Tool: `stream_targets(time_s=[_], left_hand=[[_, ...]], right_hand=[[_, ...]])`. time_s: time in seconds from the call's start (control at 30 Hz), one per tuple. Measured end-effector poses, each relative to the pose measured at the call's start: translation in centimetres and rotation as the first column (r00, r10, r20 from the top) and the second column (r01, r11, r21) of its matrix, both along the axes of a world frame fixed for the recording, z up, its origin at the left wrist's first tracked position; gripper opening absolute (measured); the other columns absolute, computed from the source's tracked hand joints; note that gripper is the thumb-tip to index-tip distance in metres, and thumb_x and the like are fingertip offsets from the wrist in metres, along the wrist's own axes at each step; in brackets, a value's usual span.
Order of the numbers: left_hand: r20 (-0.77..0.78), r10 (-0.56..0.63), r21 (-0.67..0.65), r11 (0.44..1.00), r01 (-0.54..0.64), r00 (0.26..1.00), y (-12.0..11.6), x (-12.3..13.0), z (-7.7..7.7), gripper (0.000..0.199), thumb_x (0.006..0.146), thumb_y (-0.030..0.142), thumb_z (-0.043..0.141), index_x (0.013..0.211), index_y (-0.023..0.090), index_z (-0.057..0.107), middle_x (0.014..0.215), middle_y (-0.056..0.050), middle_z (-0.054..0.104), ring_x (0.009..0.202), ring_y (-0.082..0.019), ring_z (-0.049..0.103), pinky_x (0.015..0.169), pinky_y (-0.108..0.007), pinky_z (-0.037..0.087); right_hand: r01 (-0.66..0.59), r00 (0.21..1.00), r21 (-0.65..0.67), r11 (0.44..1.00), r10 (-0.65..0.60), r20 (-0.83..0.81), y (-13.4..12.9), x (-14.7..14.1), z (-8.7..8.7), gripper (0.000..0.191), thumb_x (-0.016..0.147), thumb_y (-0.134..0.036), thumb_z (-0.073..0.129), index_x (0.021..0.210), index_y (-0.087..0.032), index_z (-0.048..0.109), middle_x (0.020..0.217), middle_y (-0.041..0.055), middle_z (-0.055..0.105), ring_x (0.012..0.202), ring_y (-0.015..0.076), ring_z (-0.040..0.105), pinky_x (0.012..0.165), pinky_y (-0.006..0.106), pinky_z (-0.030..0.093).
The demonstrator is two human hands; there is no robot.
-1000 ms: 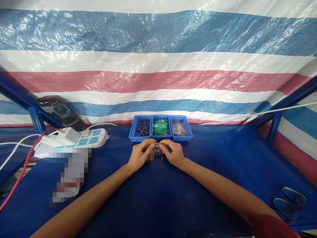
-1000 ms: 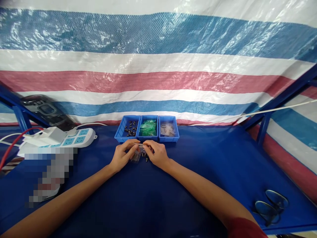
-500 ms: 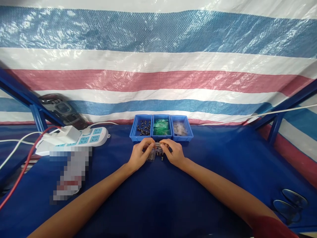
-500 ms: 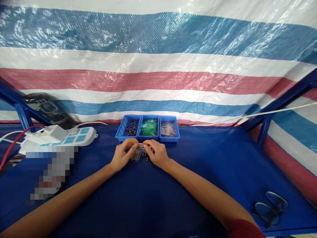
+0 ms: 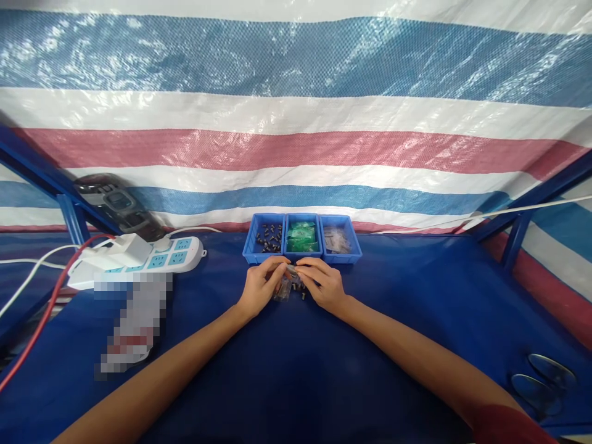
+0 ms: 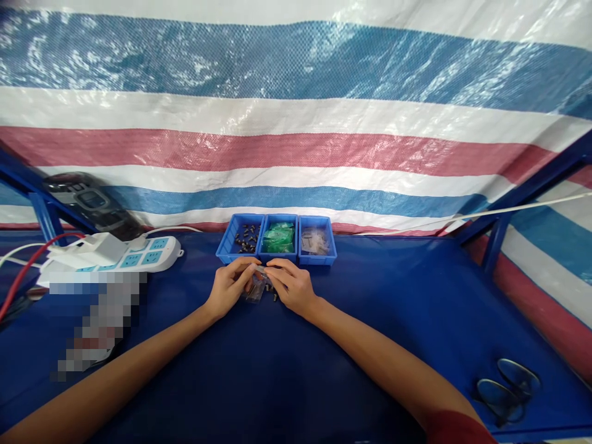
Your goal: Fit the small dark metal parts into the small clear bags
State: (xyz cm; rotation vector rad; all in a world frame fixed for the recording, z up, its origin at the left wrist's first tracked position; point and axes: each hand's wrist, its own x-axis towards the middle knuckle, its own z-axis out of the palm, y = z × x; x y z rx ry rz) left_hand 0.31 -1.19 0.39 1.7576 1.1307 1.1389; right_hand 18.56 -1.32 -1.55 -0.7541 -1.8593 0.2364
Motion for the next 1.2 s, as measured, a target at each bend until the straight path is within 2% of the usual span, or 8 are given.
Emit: stream_targets(time_s=[0.1,0.23,0.4,0.5,0.6,0.8,0.9,1.2], left_hand=[[0.027,0.005,-0.015,1.000,-0.004,1.000,0.03,-0.26,0.00,0.028,0.091,0.037,0.047,0.100,0.016,0.062,0.061,0.001,0.063,0.042,-0.007,0.047,0.044,-0.019,0.040],[0.024,-0.018,-0.009,1.000,0.018,1.000,-0.05,-0.49,0.00,0.028,0.090,0.037,0.049,0.098,0.015,0.064,0.054,0.003,0.057,0.044,-0.009,0.051,0.048,-0.021,0.044],[-0.018,-0.017,0.015,1.000,0.017,1.000,-0.16,-0.33,-0.08,0.023,0.085,0.034,0.056,0.098,0.016,0.064,0.068,-0.001,0.065,0.054,-0.011,0.059,0.054,-0.021,0.049],[-0.032,-0.019,0.040,0.999,0.021,0.999,-0.20,-0.24,-0.21,0.028,0.086,0.033,0.055,0.108,0.017,0.062,0.074,-0.001,0.068,0.055,-0.011,0.060,0.057,-0.022,0.050],[-0.063,-0.013,0.052,0.999,0.016,0.998,-0.21,-0.18,-0.24,0.032,0.087,0.034,0.055,0.113,0.018,0.060,0.078,-0.002,0.069,0.058,-0.011,0.061,0.060,-0.022,0.051],[-0.137,0.038,0.084,0.996,-0.026,0.990,-0.03,-0.01,-0.16,0.027,0.083,0.039,0.059,0.098,0.017,0.067,0.078,-0.001,0.067,0.061,-0.012,0.061,0.059,-0.021,0.050],[-0.144,0.018,0.086,0.996,-0.005,0.989,0.06,-0.04,-0.22,0.026,0.084,0.039,0.058,0.093,0.017,0.067,0.077,-0.002,0.066,0.058,-0.011,0.059,0.057,-0.021,0.049],[-0.169,0.034,0.182,0.983,-0.003,0.985,-0.05,-0.19,-0.36,0.021,0.087,0.035,0.055,0.092,0.018,0.066,0.083,-0.002,0.066,0.060,-0.010,0.058,0.061,-0.021,0.048]], right_hand=[[0.002,1.000,0.042,0.999,-0.002,-0.001,0.12,-0.02,-0.26,0.021,0.090,-0.015,0.051,0.101,-0.022,0.067,0.102,0.0082,0.064,0.065,0.0103,0.060,0.062,0.025,0.054],[-0.012,1.000,0.030,0.999,0.012,0.016,0.13,-0.12,-0.09,0.021,0.091,-0.016,0.050,0.101,-0.022,0.067,0.099,0.0080,0.063,0.064,0.0105,0.059,0.060,0.025,0.053],[-0.014,1.000,-0.030,0.999,0.014,0.006,-0.10,-0.09,0.43,0.020,0.089,-0.017,0.050,0.103,-0.018,0.065,0.100,0.0092,0.062,0.078,0.0145,0.062,0.070,0.027,0.054],[0.027,0.999,-0.125,0.992,-0.029,-0.019,0.01,0.01,0.38,0.022,0.090,-0.020,0.050,0.108,-0.016,0.062,0.103,0.0103,0.061,0.070,0.0121,0.061,0.063,0.024,0.054],[0.006,1.000,-0.169,0.986,-0.003,0.020,0.20,0.09,0.22,0.020,0.091,-0.023,0.050,0.105,-0.015,0.062,0.093,0.0082,0.062,0.065,0.0117,0.059,0.058,0.023,0.052],[0.010,1.000,-0.139,0.990,-0.010,0.006,0.14,0.04,0.11,0.016,0.091,-0.025,0.050,0.094,-0.016,0.063,0.082,0.0059,0.062,0.062,0.0118,0.056,0.057,0.024,0.049],[0.014,1.000,-0.124,0.992,-0.015,-0.005,0.09,-0.07,0.07,0.016,0.091,-0.026,0.051,0.091,-0.017,0.064,0.082,0.0059,0.064,0.063,0.0124,0.057,0.058,0.024,0.049],[-0.028,0.999,-0.177,0.984,0.030,0.009,0.08,-0.07,0.33,0.019,0.091,-0.027,0.049,0.095,-0.015,0.063,0.083,0.0067,0.062,0.060,0.0117,0.056,0.056,0.024,0.049]])
